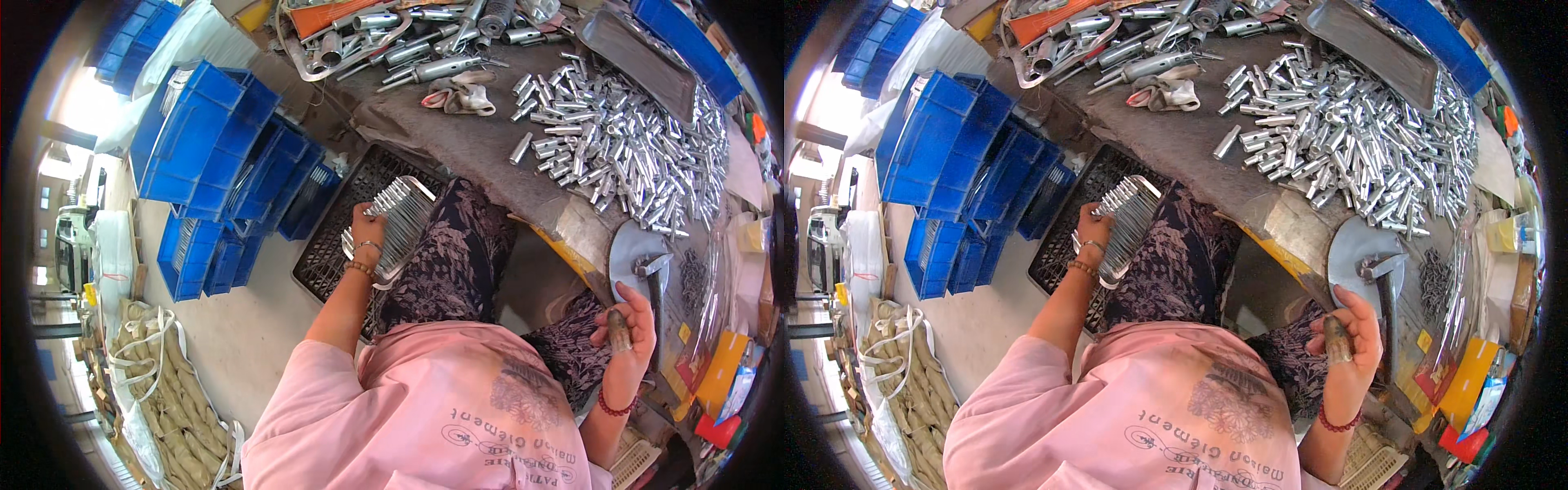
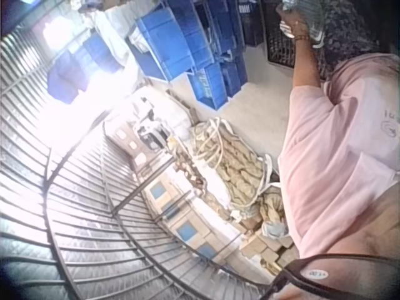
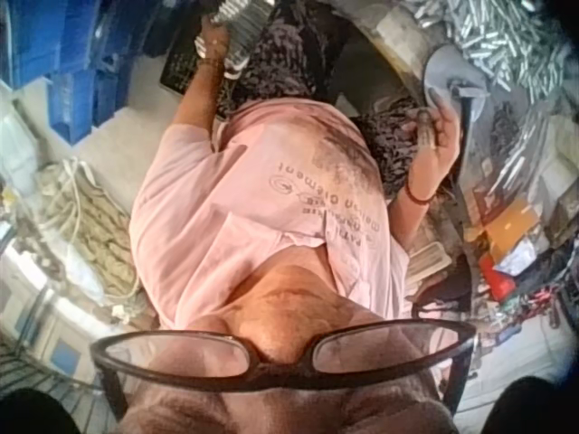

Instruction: The person assembles small metal components by inserting metal pins into metal sleeves, hammering them on an anvil, and placing the assembled pieces into a slotted metal tray.

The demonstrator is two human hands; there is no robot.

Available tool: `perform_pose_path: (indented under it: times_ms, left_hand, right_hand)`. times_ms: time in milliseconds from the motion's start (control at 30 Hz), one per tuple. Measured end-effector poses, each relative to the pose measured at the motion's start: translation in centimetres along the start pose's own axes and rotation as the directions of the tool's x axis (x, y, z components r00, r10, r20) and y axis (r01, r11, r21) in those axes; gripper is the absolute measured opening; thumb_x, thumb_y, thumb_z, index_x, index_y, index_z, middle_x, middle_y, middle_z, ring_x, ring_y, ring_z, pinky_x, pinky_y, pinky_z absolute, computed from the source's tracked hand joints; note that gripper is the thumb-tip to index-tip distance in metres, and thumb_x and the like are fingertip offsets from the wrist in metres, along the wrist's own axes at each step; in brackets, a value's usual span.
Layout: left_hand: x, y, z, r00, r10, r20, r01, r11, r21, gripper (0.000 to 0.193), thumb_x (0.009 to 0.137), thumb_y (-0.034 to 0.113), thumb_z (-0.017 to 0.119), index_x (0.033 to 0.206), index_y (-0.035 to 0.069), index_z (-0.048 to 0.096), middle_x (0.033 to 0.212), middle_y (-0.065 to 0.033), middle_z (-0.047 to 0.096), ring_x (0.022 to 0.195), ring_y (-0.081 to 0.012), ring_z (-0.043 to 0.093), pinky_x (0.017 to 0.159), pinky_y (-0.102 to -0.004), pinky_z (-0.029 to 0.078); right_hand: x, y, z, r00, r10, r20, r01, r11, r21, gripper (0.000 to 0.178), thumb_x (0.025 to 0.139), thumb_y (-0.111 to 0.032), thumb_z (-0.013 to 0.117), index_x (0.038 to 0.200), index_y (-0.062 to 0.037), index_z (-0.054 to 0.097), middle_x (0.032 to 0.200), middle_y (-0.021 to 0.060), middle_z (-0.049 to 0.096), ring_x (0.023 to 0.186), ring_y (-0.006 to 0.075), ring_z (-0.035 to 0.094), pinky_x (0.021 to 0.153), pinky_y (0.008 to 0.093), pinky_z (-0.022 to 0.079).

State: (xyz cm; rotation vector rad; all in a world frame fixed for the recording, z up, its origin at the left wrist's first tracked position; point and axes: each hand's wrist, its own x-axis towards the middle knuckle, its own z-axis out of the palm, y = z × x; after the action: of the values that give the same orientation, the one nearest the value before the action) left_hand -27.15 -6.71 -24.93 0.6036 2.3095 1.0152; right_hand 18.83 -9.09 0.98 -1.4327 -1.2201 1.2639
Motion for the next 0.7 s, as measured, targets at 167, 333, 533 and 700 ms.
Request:
perform_pose_path:
  times_ms: [167,333,533,700]
  left_hand:
    - [-0.3,0.3,-0.4,0.964,0.256,-0.065,-0.227,0.929,0.292,0.052,0.091,0.019,0.080,0.136,0.005,0.057,0.092,-0.0138,0.075,0.084,-0.0215,0.072,0.076,-0.0351,0.056]
    - [-0.2,5.9,-2.5,0.802,0.490,-0.341,-0.559,0.817,-0.139,0.026,0.098,0.018,0.075,0.118,0.003,0.068,0.085,-0.0028,0.067,0.071,-0.0111,0.060,0.067,-0.0292,0.051]
    - [-11.4,25.4,-2.7,0.545,0.838,-0.018,-0.807,0.518,-0.284,0.030,0.097,0.005,0.073,0.127,0.004,0.067,0.089,0.0030,0.064,0.073,-0.0035,0.051,0.067,-0.0206,0.044]
    - [-12.7,29.5,-0.2,0.464,0.791,0.399,-0.860,0.510,-0.013,0.067,0.085,0.008,0.081,0.147,0.012,0.056,0.088,-0.0035,0.063,0.071,-0.0125,0.055,0.070,-0.0283,0.050]
  right_hand:
    - [-0.1,0.1,-0.1,0.999,-0.023,0.025,0.023,1.000,0.020,0.039,0.099,0.006,0.054,0.137,0.0002,0.061,0.092,0.0050,0.068,0.071,0.0064,0.061,0.062,0.0206,0.051]
    - [0.0,-0.1,-0.2,0.996,-0.002,0.092,-0.005,0.998,0.066,0.040,0.097,0.010,0.057,0.135,-0.0013,0.063,0.094,0.0057,0.070,0.074,0.0068,0.064,0.064,0.0213,0.053]
    - [-0.7,-0.3,-0.5,0.998,0.018,0.056,-0.024,0.996,0.091,0.040,0.095,0.010,0.058,0.133,-0.0036,0.066,0.102,0.0055,0.073,0.086,0.0105,0.069,0.072,0.0242,0.056]
    - [-1.2,-1.9,-1.4,0.966,-0.071,0.247,0.092,0.993,-0.071,0.038,0.092,0.002,0.069,0.129,-0.0055,0.068,0.106,0.0105,0.076,0.092,0.0190,0.073,0.085,0.0331,0.057]
